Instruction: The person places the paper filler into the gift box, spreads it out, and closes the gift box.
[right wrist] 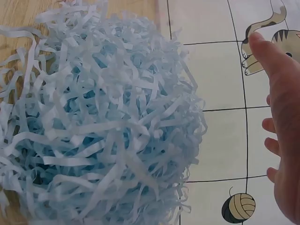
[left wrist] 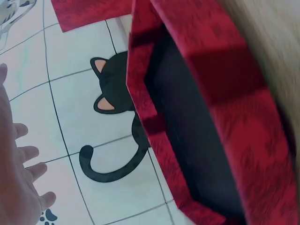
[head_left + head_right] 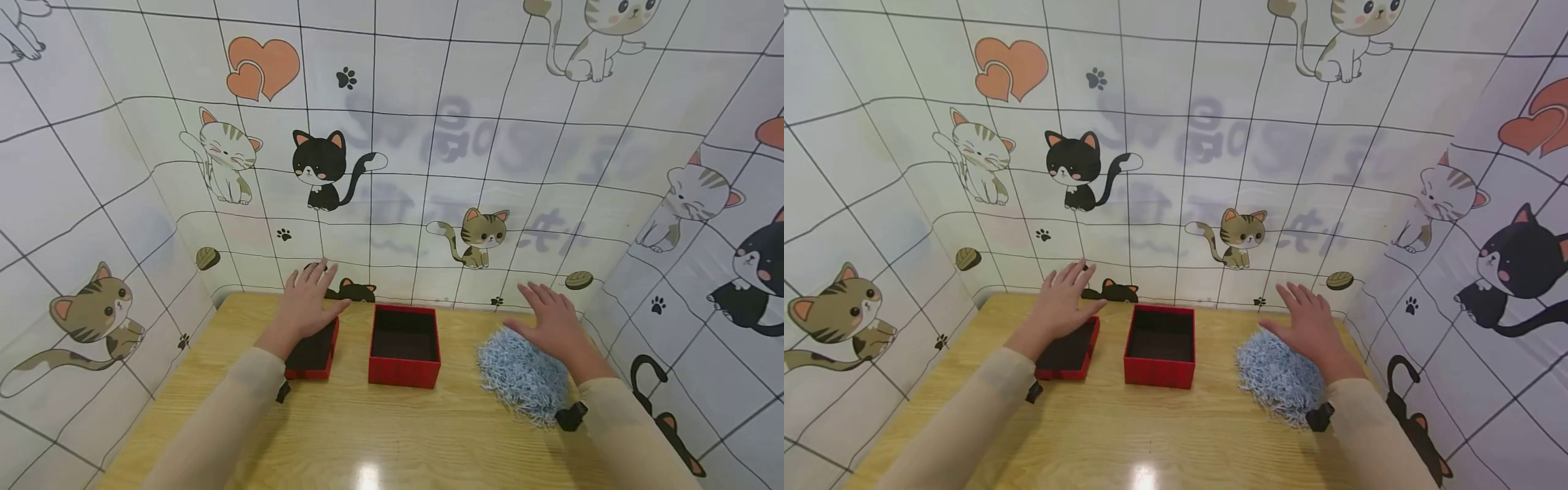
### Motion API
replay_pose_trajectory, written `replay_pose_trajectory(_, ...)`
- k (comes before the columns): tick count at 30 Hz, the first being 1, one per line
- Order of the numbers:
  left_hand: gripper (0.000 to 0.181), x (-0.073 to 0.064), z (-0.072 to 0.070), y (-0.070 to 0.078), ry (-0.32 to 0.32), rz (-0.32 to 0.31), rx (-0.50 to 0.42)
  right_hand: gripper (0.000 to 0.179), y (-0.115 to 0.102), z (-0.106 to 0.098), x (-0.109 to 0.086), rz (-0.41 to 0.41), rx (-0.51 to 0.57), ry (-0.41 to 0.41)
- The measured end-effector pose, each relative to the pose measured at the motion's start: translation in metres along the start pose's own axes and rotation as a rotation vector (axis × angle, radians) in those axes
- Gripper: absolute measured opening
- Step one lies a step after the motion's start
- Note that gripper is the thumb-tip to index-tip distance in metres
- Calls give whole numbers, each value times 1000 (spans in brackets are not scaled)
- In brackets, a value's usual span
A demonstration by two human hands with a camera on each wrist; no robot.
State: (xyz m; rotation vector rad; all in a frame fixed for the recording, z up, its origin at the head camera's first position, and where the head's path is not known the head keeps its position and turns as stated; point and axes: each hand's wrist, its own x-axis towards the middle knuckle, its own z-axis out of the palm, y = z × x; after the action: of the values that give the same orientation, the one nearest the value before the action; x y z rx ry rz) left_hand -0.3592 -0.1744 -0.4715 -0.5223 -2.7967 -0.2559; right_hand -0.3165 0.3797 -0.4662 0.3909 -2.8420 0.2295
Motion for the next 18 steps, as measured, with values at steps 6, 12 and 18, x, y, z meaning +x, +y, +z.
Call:
replay_pose_trajectory(6,93,-4,3,8,45,10,-146,96,2,-3,-10,0,81,-50)
replay_pose_trajectory(12,94,-9,11,17,45,-6,-294,97,7,-1,-19,26,126,-79)
replay_pose_trajectory(18,92,-12,23,27,2,-4,-494,98,10,-2,-30,65,251,-140)
